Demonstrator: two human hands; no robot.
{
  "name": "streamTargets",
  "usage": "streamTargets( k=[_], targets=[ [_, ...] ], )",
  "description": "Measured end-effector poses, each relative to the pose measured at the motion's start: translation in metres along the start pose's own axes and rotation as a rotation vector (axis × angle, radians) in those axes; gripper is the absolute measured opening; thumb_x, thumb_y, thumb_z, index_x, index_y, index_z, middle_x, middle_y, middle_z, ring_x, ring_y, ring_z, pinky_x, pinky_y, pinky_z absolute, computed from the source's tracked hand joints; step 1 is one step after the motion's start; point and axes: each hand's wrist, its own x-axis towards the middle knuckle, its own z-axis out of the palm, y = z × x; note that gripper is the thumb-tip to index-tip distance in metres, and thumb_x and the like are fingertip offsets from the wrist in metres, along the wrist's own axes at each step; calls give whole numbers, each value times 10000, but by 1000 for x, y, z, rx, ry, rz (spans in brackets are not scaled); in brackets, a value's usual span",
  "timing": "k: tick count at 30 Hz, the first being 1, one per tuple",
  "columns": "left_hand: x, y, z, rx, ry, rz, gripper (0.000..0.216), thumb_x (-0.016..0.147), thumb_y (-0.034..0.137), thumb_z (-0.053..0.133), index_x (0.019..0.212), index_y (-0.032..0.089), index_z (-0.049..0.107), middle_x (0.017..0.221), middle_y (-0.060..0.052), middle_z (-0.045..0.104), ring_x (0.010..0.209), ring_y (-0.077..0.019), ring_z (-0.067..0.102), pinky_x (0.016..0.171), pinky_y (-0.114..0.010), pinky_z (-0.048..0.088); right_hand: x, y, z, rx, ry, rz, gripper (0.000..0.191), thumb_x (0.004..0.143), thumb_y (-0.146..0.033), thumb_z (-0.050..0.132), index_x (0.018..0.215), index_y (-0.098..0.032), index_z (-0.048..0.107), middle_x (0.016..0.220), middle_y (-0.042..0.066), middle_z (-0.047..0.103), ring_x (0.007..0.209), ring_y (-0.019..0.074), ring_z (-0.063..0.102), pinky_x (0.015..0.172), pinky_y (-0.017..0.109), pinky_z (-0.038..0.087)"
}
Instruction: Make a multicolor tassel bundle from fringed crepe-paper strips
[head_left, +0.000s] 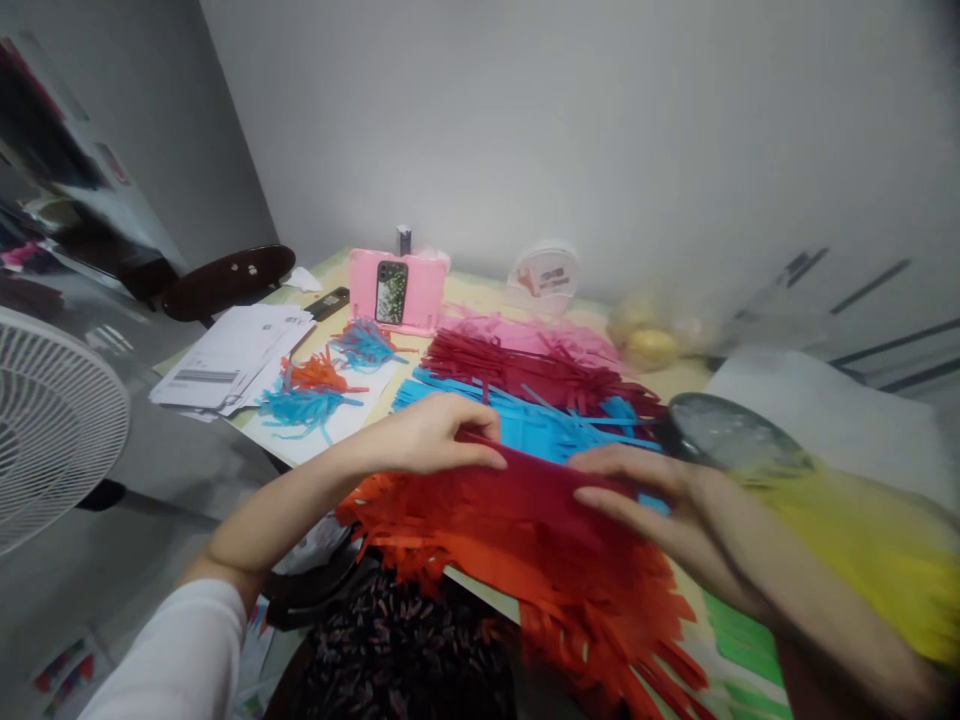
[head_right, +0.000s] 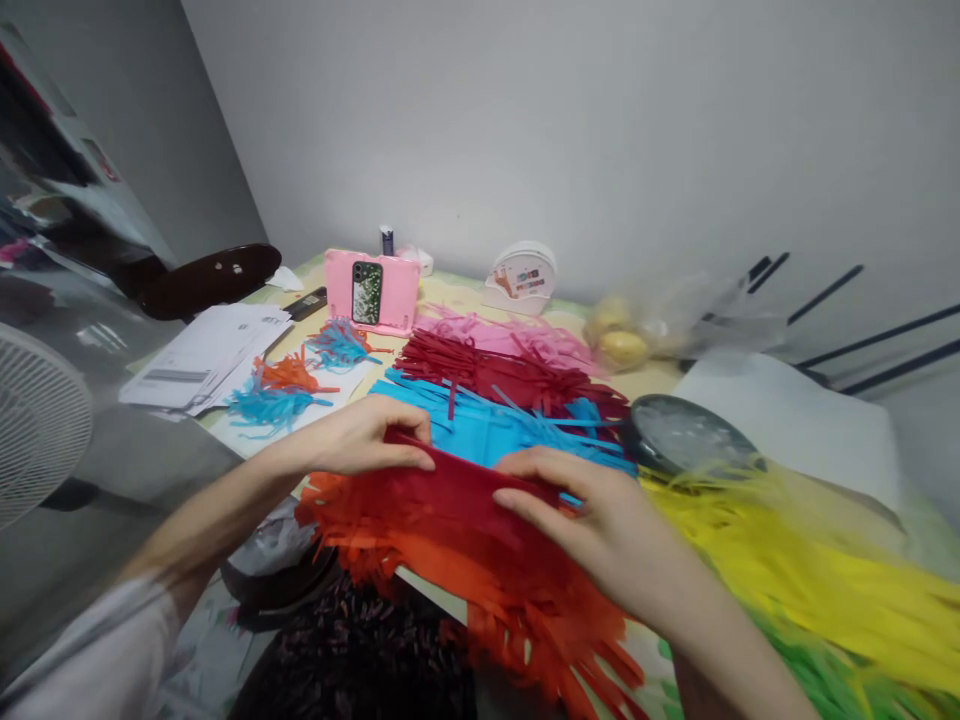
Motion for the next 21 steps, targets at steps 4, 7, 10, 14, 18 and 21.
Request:
streamTargets(
  k=[4,7,10,14,18,21],
  targets=[
    [-2,0,-2,-21,25,11,216,854,327,654,758,146,586,718,24,588,681,-107,504,644,-212,362,1,0,11,18,29,14,321,847,-533,624,787,-226,699,720,-1,694,638,170,619,589,255,492],
    [-3,-7,0,-84,120,-9,142,834,277,658,831,139,625,785,5,630,721,-118,546,680,-219,409,0,3,19,120,91,61,344,845,-515,633,683,-211,646,594,-11,611,536,151,573,506,245,469],
    [-4,-18,9,-261,202,-51,159,841,281,634,846,124,660,725,0,627,660,-117,573,630,-221,437,-2,8,27,351,188,162,299,812,-509,683,804,-212,701,680,2,667,492,152,595,495,268,521],
    [-7,-26,21,-583,272,-98,214,825,302,655,920,114,687,738,-18,655,554,-112,606,558,-232,475,-7,14,37,517,348,222,246,777,-452,731,903,-242,755,837,24,730,554,161,634,525,278,553],
    [-13,-24,26,-731,266,-54,204,807,313,690,846,117,728,781,-48,685,566,-98,620,612,-236,509,-16,18,46,616,416,155,93,788,-342,713,775,-255,742,742,18,696,551,161,614,563,293,533],
    [-17,-22,27,-761,264,-19,184,817,280,675,738,120,721,774,-48,671,588,-94,614,622,-231,511,-21,21,54,699,416,98,110,777,-294,720,679,-254,689,704,15,647,595,175,611,605,310,511]
  ],
)
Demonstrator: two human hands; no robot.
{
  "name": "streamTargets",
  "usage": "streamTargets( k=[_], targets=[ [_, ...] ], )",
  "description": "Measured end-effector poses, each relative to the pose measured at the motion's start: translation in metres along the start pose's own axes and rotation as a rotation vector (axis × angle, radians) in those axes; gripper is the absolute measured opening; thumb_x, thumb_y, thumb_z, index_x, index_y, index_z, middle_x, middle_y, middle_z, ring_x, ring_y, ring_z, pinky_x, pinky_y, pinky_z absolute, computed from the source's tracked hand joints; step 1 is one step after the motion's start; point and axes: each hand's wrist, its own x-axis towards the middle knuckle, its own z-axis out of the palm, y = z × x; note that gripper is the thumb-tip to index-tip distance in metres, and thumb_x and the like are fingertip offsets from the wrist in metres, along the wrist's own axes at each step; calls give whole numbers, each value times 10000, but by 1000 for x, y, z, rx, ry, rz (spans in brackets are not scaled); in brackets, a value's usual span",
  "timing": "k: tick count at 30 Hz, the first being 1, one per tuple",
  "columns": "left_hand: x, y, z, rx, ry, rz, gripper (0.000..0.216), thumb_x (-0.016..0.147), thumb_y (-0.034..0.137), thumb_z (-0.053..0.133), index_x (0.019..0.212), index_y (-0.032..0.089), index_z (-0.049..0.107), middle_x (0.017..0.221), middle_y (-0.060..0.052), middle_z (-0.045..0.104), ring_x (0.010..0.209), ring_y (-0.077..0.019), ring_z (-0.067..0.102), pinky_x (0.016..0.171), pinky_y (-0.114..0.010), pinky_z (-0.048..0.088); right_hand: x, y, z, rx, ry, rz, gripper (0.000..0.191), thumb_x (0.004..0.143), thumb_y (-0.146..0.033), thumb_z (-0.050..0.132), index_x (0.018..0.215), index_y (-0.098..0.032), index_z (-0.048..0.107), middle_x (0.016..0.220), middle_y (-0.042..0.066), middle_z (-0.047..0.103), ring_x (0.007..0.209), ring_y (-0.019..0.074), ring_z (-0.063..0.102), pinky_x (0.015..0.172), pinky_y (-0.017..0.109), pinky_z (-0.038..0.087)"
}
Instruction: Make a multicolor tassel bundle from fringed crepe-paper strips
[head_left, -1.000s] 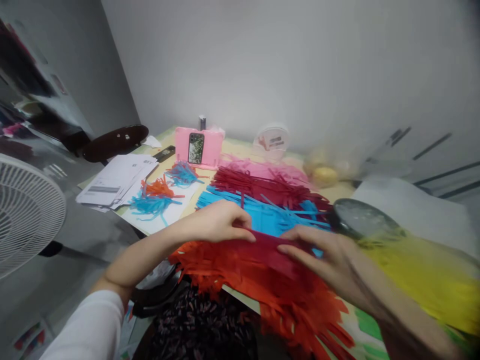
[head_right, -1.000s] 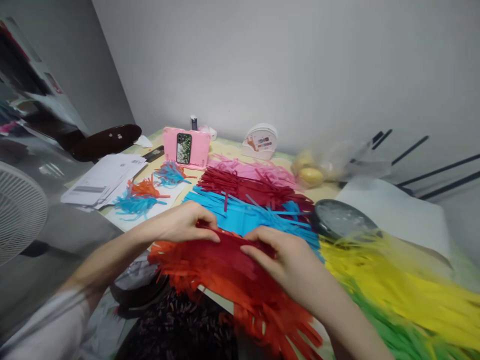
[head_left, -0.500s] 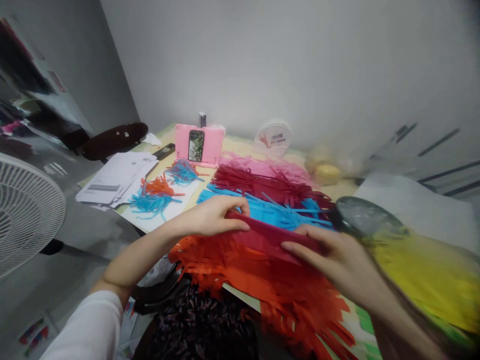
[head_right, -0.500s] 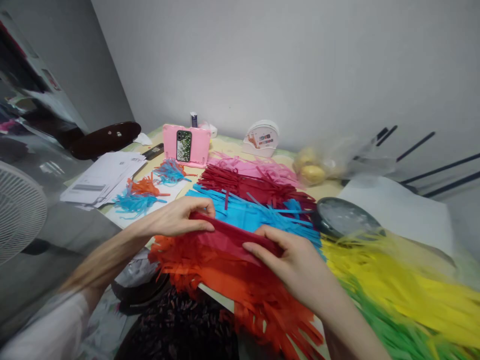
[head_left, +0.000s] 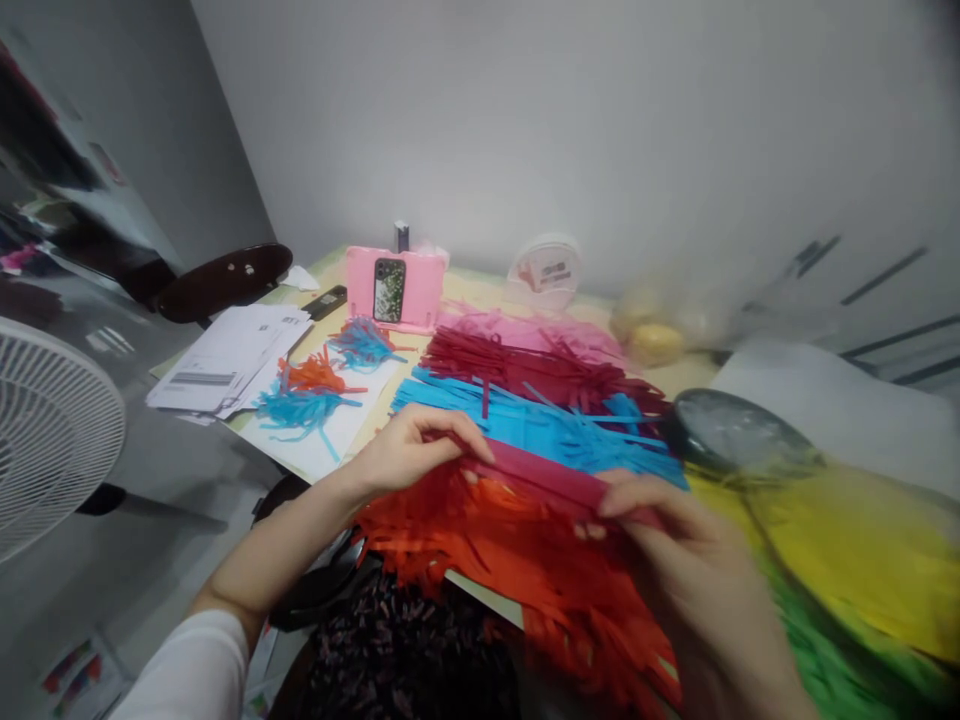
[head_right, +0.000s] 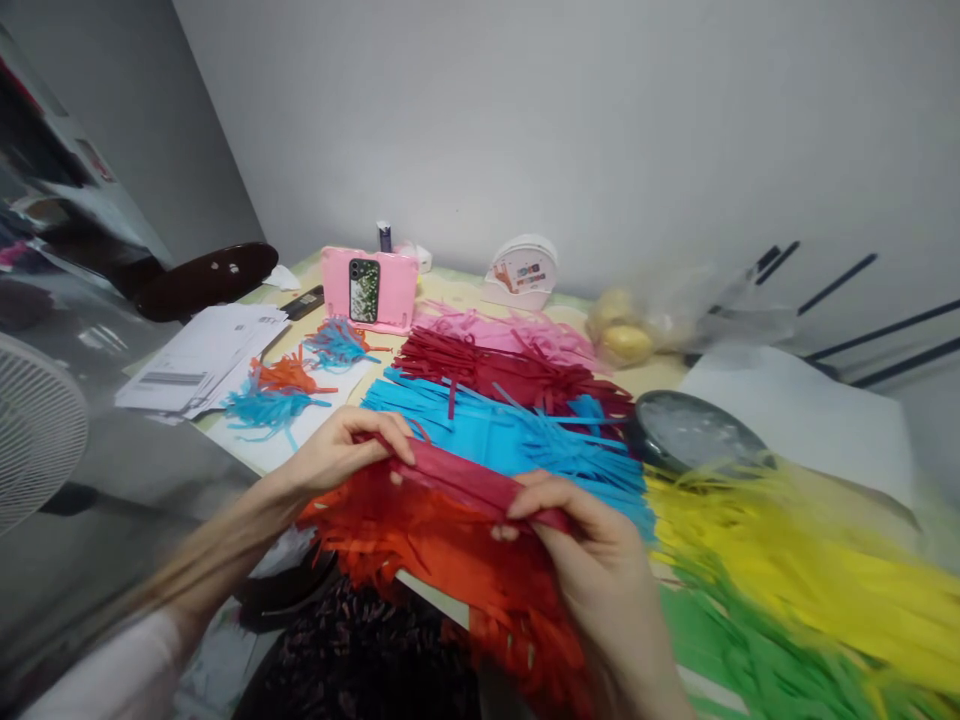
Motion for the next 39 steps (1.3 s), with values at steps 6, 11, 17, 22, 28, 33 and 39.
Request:
streamTargets(
  k=[6,11,17,22,28,33,39],
  targets=[
    [-1,-2,-1,176,12,105,207,830,169,596,681,155,739,636,-44,650,796,-156,627,770,-262,485,-4,4,0,50,-44,21,171,797,-258,693,635,-253,639,760,25,623,688,199,605,669,330,487],
    [-1,-2,-3,184,34,74,214,786,138,556,629,154,700,694,-46,656,759,-148,611,732,-258,470,-3,5,-8,-48,-88,-43,195,808,-250,666,618,-235,627,928,49,655,804,222,624,696,328,478],
    [-2,1,3,389,15,148,224,790,266,597,610,142,646,834,-75,643,735,-145,582,662,-255,439,3,3,-10,-182,-132,-134,228,865,-354,589,681,-230,647,899,56,634,809,229,608,696,333,471],
    [-6,-4,12,536,110,212,420,842,316,650,536,173,401,683,-16,568,673,-115,537,657,-240,414,3,-3,1,-283,-25,-131,302,860,-441,621,651,-228,579,798,36,632,756,201,620,652,289,489],
    [-7,0,5,705,18,165,249,888,292,644,1110,182,620,1006,-54,681,901,-151,617,827,-257,457,-2,-7,4,-553,-12,-149,266,877,-422,626,1087,-261,658,982,52,720,875,221,681,758,318,527],
    [-4,1,2,652,-45,93,166,895,312,614,834,161,580,958,-74,679,917,-177,629,831,-291,475,-4,-4,4,-437,-10,-100,182,873,-427,646,848,-249,616,938,51,719,870,220,689,760,324,557],
    [-5,-2,7,95,-101,-96,243,876,371,655,902,158,542,682,0,658,563,-122,660,594,-234,498,-10,-10,5,-183,5,131,234,818,-463,704,906,-246,707,640,18,702,553,196,673,520,286,569]
  ],
)
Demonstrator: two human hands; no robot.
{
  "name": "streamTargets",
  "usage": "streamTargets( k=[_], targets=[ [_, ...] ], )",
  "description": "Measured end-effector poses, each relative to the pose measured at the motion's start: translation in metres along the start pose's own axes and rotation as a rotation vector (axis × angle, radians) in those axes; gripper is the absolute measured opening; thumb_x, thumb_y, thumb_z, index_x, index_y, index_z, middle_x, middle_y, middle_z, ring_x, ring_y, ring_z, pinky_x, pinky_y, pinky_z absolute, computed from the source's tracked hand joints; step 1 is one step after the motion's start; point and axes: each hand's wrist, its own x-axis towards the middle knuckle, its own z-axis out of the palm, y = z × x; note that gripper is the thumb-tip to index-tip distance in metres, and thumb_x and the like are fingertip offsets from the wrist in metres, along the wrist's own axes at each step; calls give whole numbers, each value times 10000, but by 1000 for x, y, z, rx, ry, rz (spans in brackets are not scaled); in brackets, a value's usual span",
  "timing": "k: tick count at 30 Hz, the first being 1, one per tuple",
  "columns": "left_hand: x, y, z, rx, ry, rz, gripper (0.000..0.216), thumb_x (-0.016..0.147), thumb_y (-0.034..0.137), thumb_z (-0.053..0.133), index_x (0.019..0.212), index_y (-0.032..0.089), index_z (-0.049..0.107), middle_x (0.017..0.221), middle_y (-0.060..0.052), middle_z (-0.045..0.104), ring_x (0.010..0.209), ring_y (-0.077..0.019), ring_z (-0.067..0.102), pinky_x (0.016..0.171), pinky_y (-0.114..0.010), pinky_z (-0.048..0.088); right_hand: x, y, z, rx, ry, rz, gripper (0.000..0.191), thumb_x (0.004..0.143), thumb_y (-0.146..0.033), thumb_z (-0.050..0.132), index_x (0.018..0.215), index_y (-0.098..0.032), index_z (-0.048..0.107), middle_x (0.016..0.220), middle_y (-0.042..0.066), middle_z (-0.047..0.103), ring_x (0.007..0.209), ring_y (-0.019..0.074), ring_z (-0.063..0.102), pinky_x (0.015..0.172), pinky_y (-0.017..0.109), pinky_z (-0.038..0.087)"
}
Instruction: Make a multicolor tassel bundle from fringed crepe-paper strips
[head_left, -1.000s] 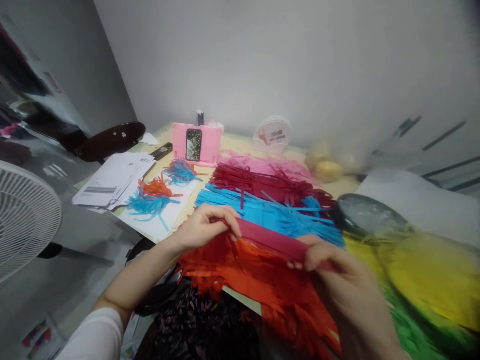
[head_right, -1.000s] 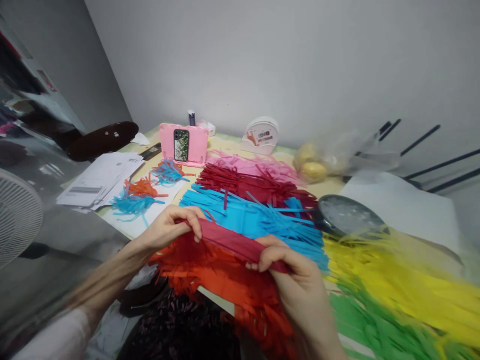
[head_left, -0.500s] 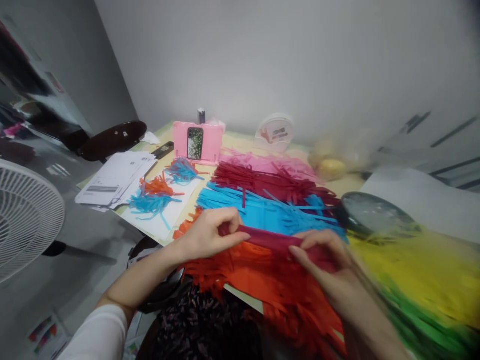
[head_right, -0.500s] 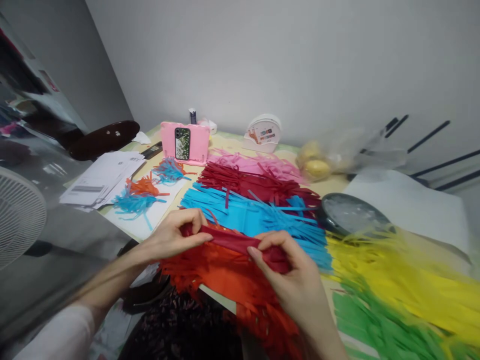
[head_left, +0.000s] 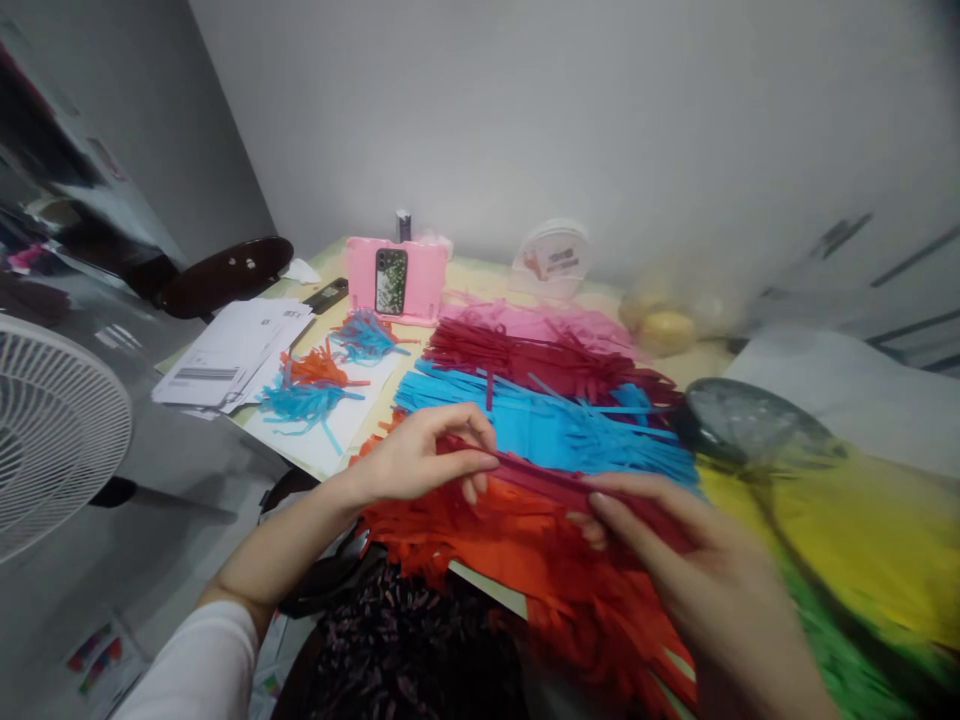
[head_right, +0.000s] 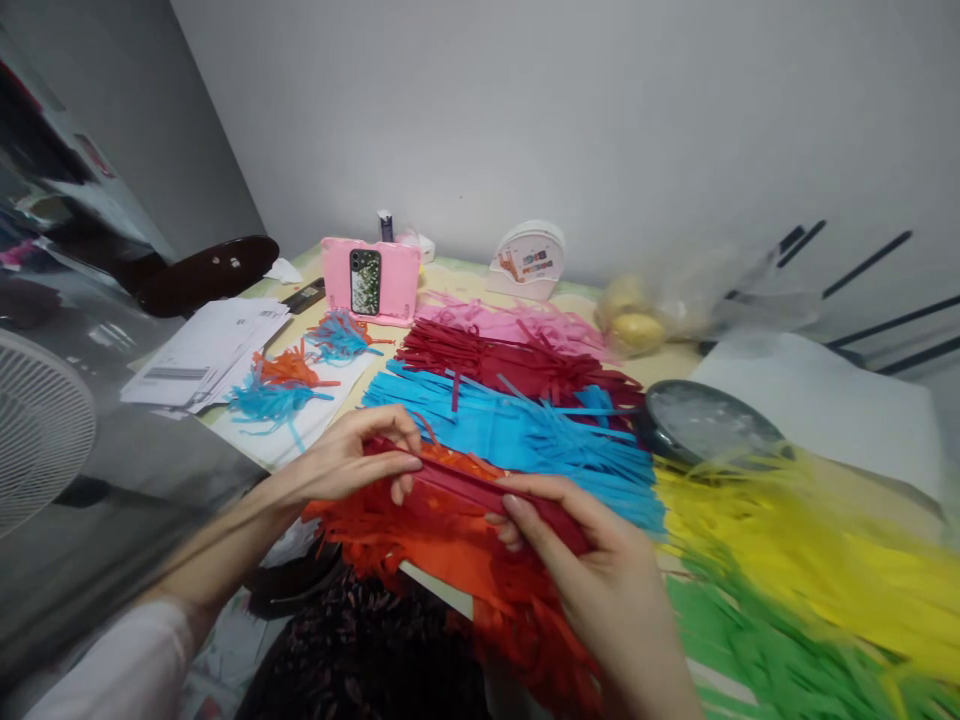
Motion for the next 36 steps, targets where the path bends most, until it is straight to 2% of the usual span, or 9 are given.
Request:
streamTargets(
  k=[4,7,15,19,23,25,28,32,36],
  targets=[
    [0,-2,2,-133,53,20,238,866,335,674,945,111,676,727,-37,687,603,-124,680,634,-241,524,-6,-4,5,74,85,20,186,824,-417,712,941,-283,764,725,23,727,645,202,693,612,301,583],
    [0,-6,2,-217,71,44,169,860,272,670,895,111,709,719,-39,694,606,-114,672,650,-239,519,-6,-2,9,153,92,-43,129,814,-403,721,828,-281,762,716,30,704,655,203,674,615,311,571],
    [0,-11,1,-192,75,104,229,821,329,707,775,124,615,681,-32,662,637,-123,644,669,-249,493,-4,10,9,137,68,-111,128,829,-374,706,804,-255,744,780,40,696,706,186,657,659,291,559],
    [-1,-5,3,47,166,144,372,795,368,734,663,170,448,674,-4,606,615,-96,559,600,-211,425,-7,7,8,-30,102,-163,177,822,-420,709,773,-250,724,781,27,700,785,203,676,738,290,568],
    [-3,0,2,474,183,244,142,884,293,615,921,156,612,846,-36,655,740,-122,586,686,-225,447,-6,4,9,-215,128,-170,255,835,-456,679,1002,-271,734,956,30,751,851,213,708,756,295,568],
    [-4,1,2,618,149,273,191,913,246,561,1071,161,629,942,-57,695,823,-142,627,757,-241,465,-4,4,9,-302,127,-204,285,849,-470,651,1035,-273,737,1005,41,756,902,227,709,816,327,554],
    [-3,1,2,702,138,236,131,914,234,554,950,157,653,943,-68,717,863,-160,650,797,-256,473,0,1,9,-306,89,-229,218,853,-455,639,878,-262,736,912,41,753,865,220,703,811,327,549],
    [-4,1,4,371,61,121,135,920,292,574,884,161,574,855,-69,728,805,-158,694,746,-258,516,1,-4,7,-111,33,-133,219,798,-453,704,758,-239,687,780,38,738,724,195,711,666,264,579],
    [-5,-1,8,13,13,31,252,917,383,604,924,132,582,753,-78,726,684,-163,722,672,-262,558,-2,5,4,38,31,7,240,762,-458,756,856,-237,744,753,44,747,627,191,707,590,259,596]
  ],
)
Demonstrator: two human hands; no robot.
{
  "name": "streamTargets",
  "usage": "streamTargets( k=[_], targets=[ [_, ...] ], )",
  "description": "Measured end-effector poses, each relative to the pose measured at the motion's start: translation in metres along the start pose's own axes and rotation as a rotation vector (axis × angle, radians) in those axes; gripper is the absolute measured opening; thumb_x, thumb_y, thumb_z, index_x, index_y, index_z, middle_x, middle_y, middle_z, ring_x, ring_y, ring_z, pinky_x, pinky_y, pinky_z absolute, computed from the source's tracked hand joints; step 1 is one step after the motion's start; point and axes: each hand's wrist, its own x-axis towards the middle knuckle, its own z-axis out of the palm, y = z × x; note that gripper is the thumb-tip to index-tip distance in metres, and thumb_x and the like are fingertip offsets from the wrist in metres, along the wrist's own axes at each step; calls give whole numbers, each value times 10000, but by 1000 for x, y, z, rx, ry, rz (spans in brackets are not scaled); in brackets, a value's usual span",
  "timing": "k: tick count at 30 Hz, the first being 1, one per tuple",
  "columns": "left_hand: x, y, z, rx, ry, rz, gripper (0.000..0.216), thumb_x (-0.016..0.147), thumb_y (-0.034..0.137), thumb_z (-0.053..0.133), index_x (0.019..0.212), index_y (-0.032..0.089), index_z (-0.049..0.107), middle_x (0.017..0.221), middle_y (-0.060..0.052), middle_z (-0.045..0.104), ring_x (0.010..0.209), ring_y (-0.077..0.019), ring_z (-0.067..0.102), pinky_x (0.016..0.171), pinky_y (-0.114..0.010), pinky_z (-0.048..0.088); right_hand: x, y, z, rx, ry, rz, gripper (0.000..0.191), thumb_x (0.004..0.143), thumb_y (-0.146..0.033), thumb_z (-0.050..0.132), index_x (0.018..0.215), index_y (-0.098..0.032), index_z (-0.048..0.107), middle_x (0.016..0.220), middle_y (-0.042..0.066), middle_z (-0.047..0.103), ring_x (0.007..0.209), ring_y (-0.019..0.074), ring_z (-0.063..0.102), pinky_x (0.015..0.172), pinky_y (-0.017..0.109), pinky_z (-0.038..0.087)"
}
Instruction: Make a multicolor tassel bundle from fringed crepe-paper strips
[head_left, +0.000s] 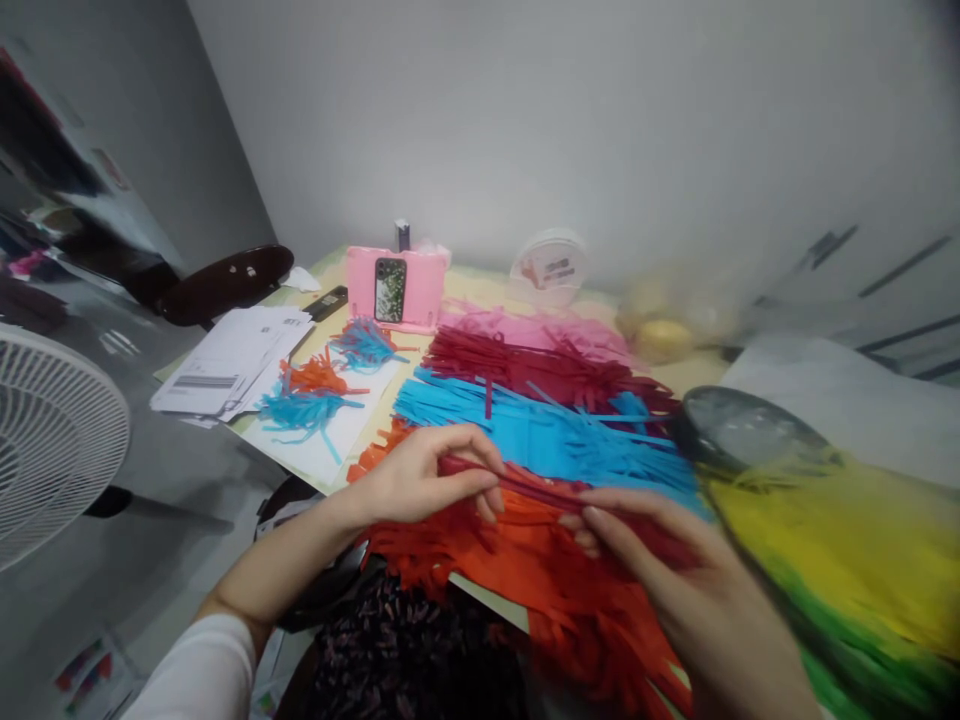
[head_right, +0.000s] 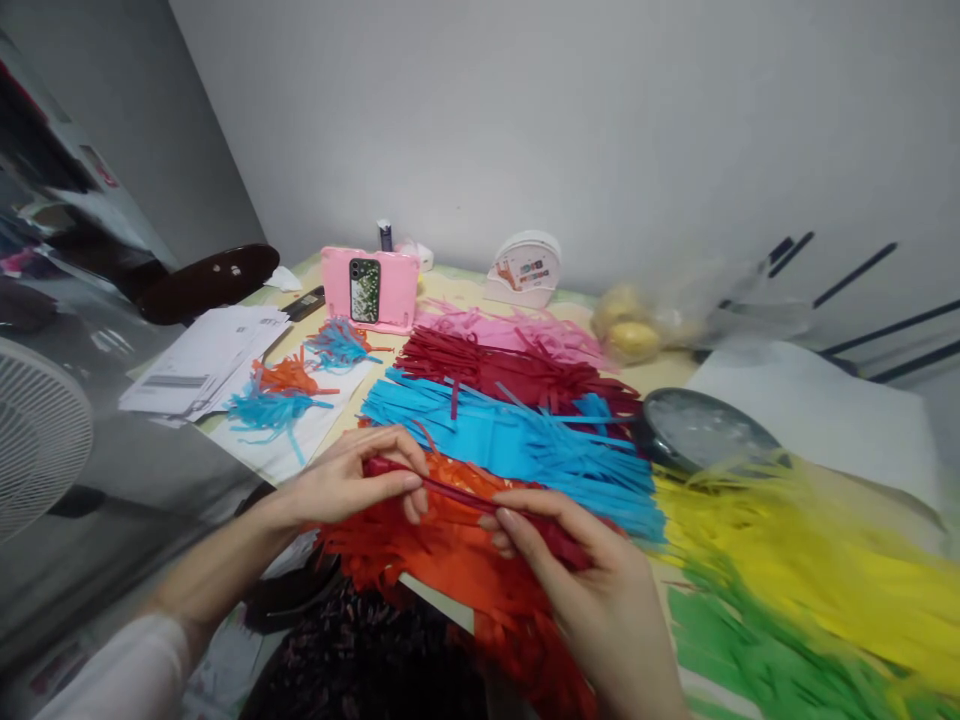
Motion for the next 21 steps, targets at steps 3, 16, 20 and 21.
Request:
streamTargets(
  k=[3,16,20,21],
  targets=[
    [0,1,1,-88,27,-10,347,881,425,652,969,92,694,756,-99,734,659,-168,720,661,-265,568,-2,3,-1,66,4,-7,209,780,-405,758,934,-267,786,826,48,765,691,196,719,651,269,608],
    [-9,0,0,-122,-12,140,198,864,254,642,779,107,744,762,-90,722,620,-137,692,622,-234,546,-12,-16,10,259,-45,-179,85,833,-281,705,766,-258,751,660,0,660,550,122,620,523,196,516],
    [-11,21,-15,255,-153,240,150,873,183,608,790,131,722,1094,-146,742,1038,-222,691,959,-336,503,-15,-22,6,-19,4,-323,163,861,-200,635,748,-272,728,682,-13,681,616,129,661,584,188,537],
    [-9,27,-17,357,-158,260,136,877,185,615,804,145,722,1196,-137,714,1171,-238,637,1066,-365,431,-16,-27,6,-99,7,-376,183,858,-171,620,748,-276,722,699,-17,696,646,131,675,616,188,544]
  ],
)
